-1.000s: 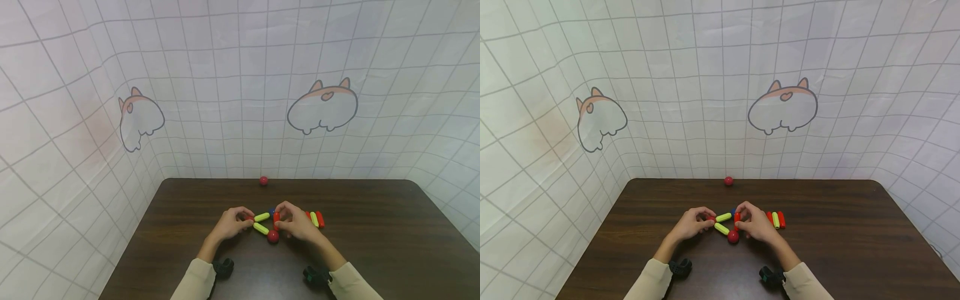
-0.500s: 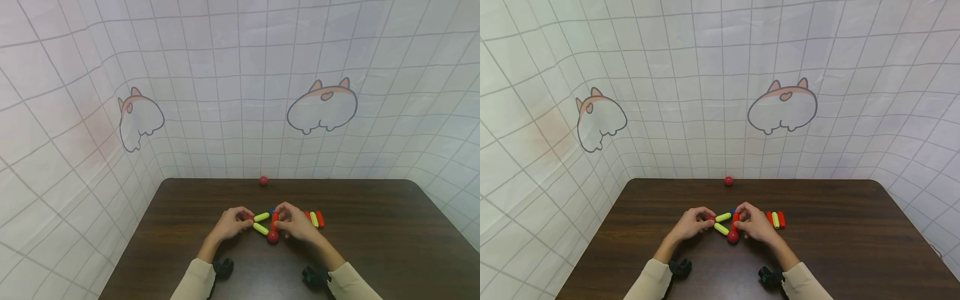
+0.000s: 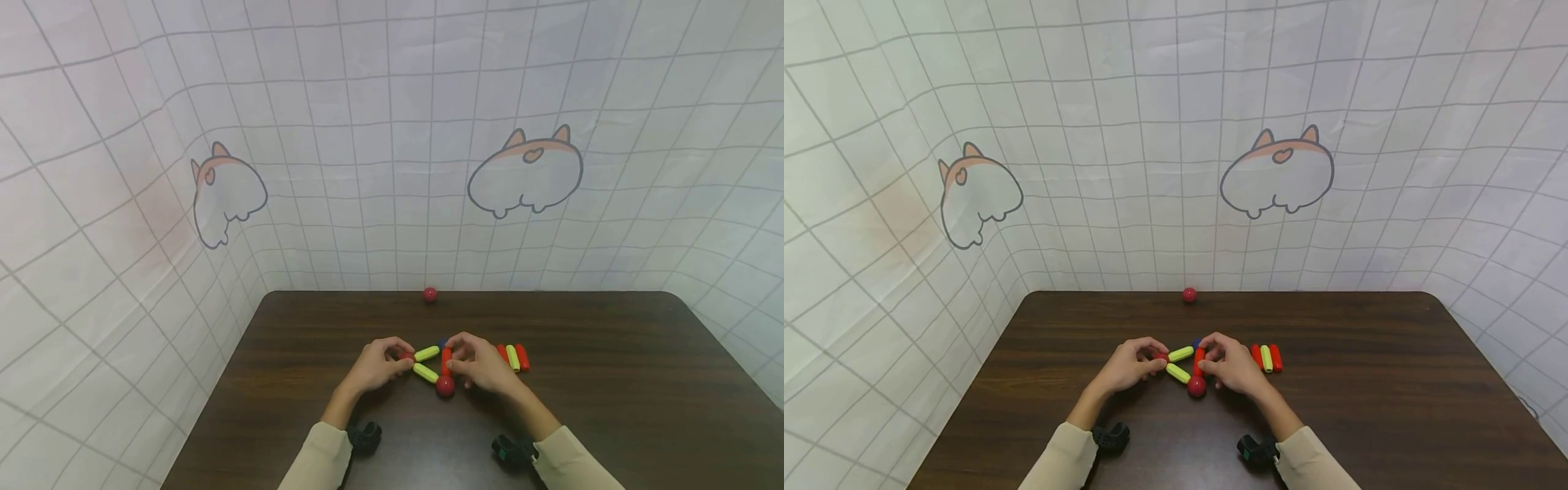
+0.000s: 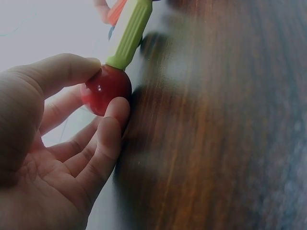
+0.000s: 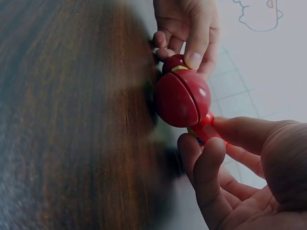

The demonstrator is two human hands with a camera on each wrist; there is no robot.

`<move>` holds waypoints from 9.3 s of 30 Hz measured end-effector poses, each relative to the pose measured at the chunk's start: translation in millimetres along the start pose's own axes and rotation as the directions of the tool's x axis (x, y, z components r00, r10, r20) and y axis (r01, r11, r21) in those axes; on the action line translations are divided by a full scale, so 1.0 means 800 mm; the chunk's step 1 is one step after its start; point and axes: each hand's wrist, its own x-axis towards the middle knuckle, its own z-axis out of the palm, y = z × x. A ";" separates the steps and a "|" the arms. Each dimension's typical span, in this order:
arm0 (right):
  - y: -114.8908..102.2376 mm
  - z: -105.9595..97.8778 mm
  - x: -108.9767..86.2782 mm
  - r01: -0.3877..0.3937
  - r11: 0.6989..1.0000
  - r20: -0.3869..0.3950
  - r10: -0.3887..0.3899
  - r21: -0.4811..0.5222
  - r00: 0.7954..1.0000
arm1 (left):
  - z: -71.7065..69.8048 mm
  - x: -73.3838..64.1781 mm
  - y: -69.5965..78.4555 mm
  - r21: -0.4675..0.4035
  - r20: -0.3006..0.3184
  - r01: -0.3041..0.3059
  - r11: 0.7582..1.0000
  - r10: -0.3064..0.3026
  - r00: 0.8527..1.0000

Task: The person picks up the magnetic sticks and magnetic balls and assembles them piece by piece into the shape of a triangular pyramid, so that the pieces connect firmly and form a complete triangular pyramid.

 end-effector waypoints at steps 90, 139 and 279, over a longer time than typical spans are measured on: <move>0.024 -0.146 -0.036 0.047 0.991 -0.103 -0.060 -0.129 0.993 | -0.003 -0.002 0.000 0.009 -0.024 0.006 1.000 -0.006 1.000; 0.064 -0.152 -0.042 -0.124 0.927 -0.126 0.084 -0.355 0.988 | -0.003 -0.002 -0.001 0.004 -0.015 0.012 1.000 -0.012 1.000; -0.007 -0.003 0.001 0.262 0.963 -0.145 -0.269 -0.064 0.952 | -0.002 -0.002 -0.007 0.011 -0.021 0.009 1.000 -0.009 1.000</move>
